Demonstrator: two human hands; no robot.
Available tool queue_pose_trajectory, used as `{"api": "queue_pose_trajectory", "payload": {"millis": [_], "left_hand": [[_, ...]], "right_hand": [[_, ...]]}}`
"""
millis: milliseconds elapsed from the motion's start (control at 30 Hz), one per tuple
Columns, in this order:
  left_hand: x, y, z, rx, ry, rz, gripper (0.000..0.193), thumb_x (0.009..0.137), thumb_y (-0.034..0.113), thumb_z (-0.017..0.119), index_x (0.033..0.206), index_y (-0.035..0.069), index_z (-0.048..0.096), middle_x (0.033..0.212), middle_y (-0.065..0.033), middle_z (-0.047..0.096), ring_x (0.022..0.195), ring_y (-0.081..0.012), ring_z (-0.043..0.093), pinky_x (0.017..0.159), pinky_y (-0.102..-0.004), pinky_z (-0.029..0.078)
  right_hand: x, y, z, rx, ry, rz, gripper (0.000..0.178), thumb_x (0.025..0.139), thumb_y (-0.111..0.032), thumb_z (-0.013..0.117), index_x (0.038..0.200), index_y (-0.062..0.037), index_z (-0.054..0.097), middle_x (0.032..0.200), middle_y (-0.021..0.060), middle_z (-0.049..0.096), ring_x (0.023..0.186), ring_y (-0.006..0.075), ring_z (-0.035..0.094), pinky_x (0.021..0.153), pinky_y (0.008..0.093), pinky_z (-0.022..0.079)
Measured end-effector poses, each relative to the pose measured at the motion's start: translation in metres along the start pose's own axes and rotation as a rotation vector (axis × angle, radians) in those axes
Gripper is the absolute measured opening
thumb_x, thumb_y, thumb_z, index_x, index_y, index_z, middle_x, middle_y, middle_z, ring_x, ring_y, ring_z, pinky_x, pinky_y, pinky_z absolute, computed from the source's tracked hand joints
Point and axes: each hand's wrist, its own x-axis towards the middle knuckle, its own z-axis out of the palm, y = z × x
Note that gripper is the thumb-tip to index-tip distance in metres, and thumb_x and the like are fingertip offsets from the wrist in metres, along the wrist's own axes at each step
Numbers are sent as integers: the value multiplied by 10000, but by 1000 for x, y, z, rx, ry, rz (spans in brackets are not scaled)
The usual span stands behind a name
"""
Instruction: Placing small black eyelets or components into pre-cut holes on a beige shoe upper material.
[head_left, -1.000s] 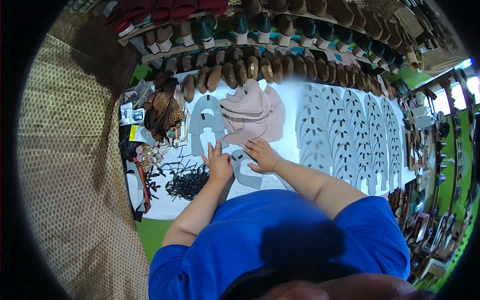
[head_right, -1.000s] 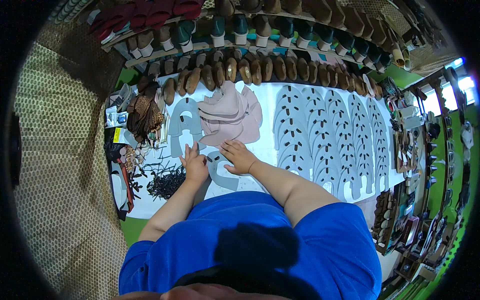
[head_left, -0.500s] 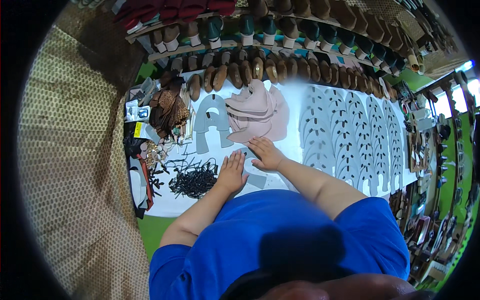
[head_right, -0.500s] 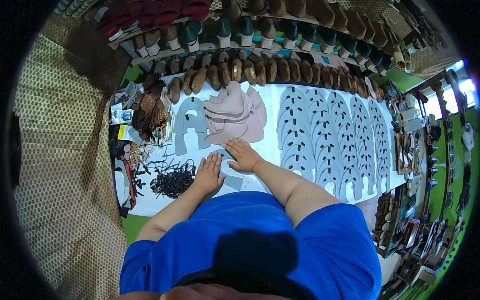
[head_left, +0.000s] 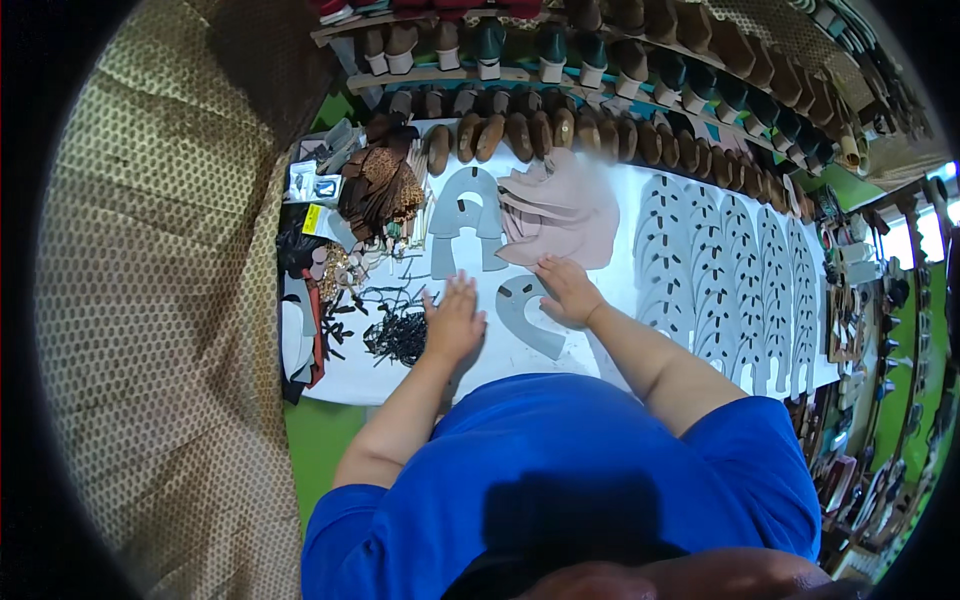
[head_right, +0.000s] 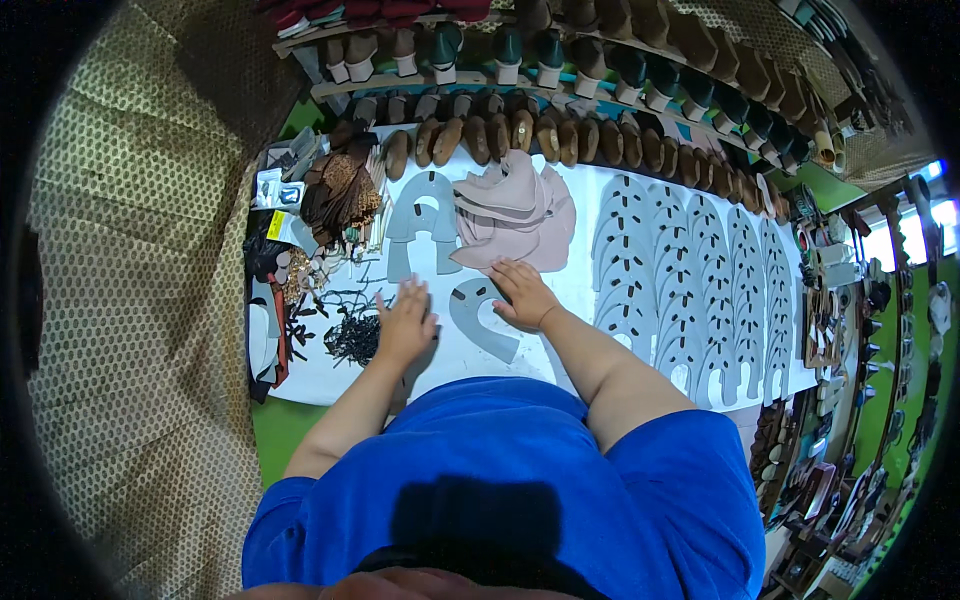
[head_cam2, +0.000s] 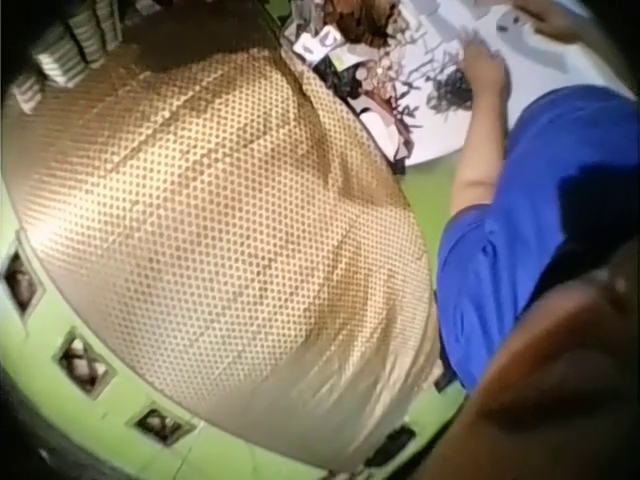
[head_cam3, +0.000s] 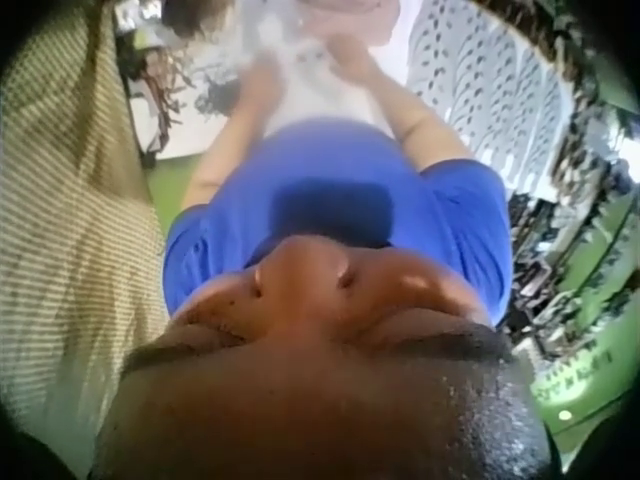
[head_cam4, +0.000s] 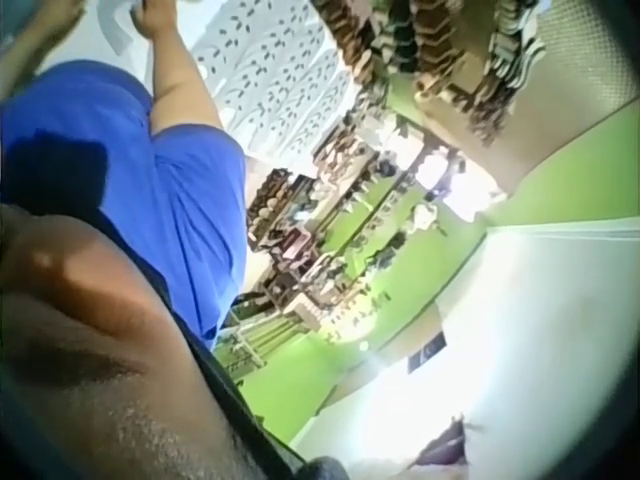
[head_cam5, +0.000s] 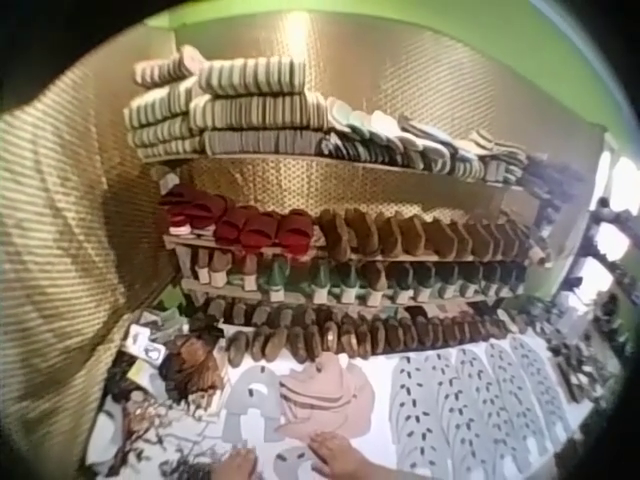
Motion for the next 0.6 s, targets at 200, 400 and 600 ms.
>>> {"api": "queue_pose_trajectory", "payload": {"millis": [200, 400, 600], "left_hand": [[-46, -83, -2, -8, 252, -113, 634, 935, 315, 586, 1504, 100, 410, 1635, -158, 252, 1511, -376, 209, 1145, -702, 39], [-70, -107, -3, 36, 262, -100, 620, 929, 322, 601, 1499, 145, 434, 1653, -161, 198, 1525, -392, 148, 1143, -698, 2], [-69, -103, -12, 54, 260, -34, 579, 911, 329, 626, 1450, 154, 506, 1655, -161, 189, 1526, -385, 146, 1155, -675, -4]], "right_hand": [[3, -10, -1, -4, 5, 75, 619, 879, -376, 630, 1396, -63, 496, 1452, 148, 483, 1398, 329, 399, 1165, 470, 283], [37, -84, 40, 172, 162, 209, 184, 821, -296, 707, 918, -144, 744, 1435, 143, 503, 1405, 349, 381, 1132, 648, 204], [70, -134, 63, 9, 21, 458, 186, 773, -300, 763, 803, -116, 750, 1519, 146, 436, 1467, 375, 273, 1115, 736, 138]]}}
